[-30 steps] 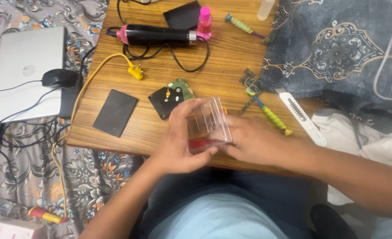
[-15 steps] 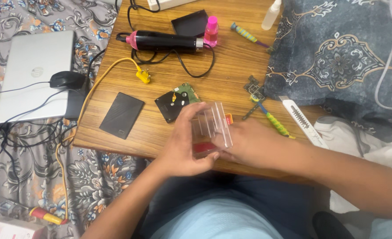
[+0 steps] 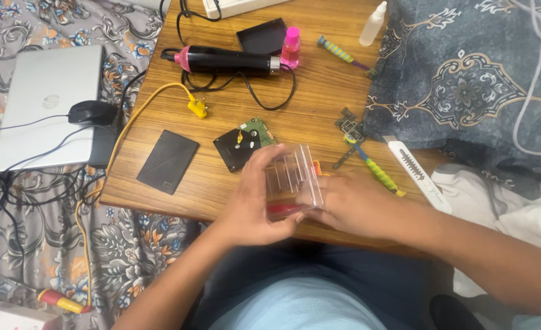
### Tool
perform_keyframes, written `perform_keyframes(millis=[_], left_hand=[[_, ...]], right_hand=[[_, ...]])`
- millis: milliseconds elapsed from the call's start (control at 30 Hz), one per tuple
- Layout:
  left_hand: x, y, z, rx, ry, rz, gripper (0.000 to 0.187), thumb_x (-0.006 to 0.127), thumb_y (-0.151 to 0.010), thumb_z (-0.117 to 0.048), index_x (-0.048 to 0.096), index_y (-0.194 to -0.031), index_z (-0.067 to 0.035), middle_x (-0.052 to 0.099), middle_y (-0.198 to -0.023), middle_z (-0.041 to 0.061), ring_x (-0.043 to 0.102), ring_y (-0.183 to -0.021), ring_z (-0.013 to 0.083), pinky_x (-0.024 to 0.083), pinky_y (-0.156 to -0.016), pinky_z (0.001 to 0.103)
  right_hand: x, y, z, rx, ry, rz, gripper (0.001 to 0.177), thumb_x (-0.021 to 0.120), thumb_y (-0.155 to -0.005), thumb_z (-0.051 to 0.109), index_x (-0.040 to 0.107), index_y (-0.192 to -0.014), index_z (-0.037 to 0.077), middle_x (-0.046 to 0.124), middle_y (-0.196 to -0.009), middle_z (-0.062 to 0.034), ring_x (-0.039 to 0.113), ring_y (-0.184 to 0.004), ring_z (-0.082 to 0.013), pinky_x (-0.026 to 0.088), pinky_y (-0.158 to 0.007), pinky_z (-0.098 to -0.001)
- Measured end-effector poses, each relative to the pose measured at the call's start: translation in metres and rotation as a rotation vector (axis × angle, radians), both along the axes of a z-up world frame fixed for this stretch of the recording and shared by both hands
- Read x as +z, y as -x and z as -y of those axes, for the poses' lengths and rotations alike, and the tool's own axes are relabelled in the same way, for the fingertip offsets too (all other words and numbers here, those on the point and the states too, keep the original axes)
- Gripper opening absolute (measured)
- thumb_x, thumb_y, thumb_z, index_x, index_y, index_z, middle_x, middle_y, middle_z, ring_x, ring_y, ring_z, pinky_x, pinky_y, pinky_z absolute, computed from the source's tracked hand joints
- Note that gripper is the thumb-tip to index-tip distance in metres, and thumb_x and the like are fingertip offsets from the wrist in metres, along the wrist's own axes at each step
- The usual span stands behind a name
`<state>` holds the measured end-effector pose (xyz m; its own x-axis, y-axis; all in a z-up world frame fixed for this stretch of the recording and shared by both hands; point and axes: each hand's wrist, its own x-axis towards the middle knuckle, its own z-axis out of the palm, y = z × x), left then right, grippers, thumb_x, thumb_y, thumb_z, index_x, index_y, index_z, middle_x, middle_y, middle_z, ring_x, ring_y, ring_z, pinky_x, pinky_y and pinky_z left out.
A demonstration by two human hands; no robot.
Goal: The person uses a screwdriver to remove screws from a hard drive circuit board on a table while sitting on a bed. They open a small orange container and handle electronic components.
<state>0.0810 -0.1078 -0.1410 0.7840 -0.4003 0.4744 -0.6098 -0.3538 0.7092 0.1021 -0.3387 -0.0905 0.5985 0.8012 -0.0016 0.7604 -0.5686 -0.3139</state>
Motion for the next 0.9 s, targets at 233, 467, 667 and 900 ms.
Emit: perform_keyframes(millis=[233,467,667,900], left_hand=[[0.005,0.0,0.005,0.023,-0.018,-0.046,0.106,0.086,-0.073,-0.031,0.025,-0.154,0.002,0.048,-0.149,0.023,0.048,-0.14,0.0402,0.038,-0.119,0.049],[0.037,-0.006,0.015,-0.023,-0.338,0.043,0.107,0.086,-0.076,-0.039,0.027,-0.153,0.006,0.056,-0.13,0.027,0.053,-0.121,0.045,0.036,-0.111,0.054],[0.06,-0.007,0.025,-0.046,-0.473,0.016,0.105,0.085,-0.072,-0.034,0.029,-0.156,-0.003,0.058,-0.129,0.024,0.056,-0.12,0.0424,0.043,-0.104,0.047],[0.06,-0.007,0.025,-0.031,-0.529,0.04,0.111,0.087,-0.067,-0.037,0.027,-0.154,-0.003,0.058,-0.127,0.024,0.056,-0.117,0.0428,0.042,-0.101,0.048]], right_hand=[[0.013,0.002,0.04,-0.247,-0.045,-0.258,0.035,0.073,-0.077,0.022,0.074,-0.111,0.016,0.068,-0.092,-0.0065,0.068,-0.081,-0.0227,0.054,-0.069,-0.0385],[-0.042,0.016,0.172,-0.724,-0.741,-1.055,0.025,0.06,-0.094,0.011,0.063,-0.114,-0.004,0.057,-0.08,-0.0052,0.043,-0.064,-0.0125,0.036,-0.054,-0.0282],[-0.037,0.04,0.168,-0.811,-1.104,-1.291,0.033,0.042,-0.09,0.022,0.061,-0.101,-0.002,0.054,-0.075,-0.0084,0.04,-0.058,-0.0137,0.031,-0.049,-0.0279],[-0.036,0.042,0.147,-0.445,-1.119,-1.291,0.033,0.04,-0.1,0.03,0.057,-0.092,0.003,0.049,-0.076,-0.0046,0.037,-0.061,-0.0102,0.031,-0.052,-0.0245]])
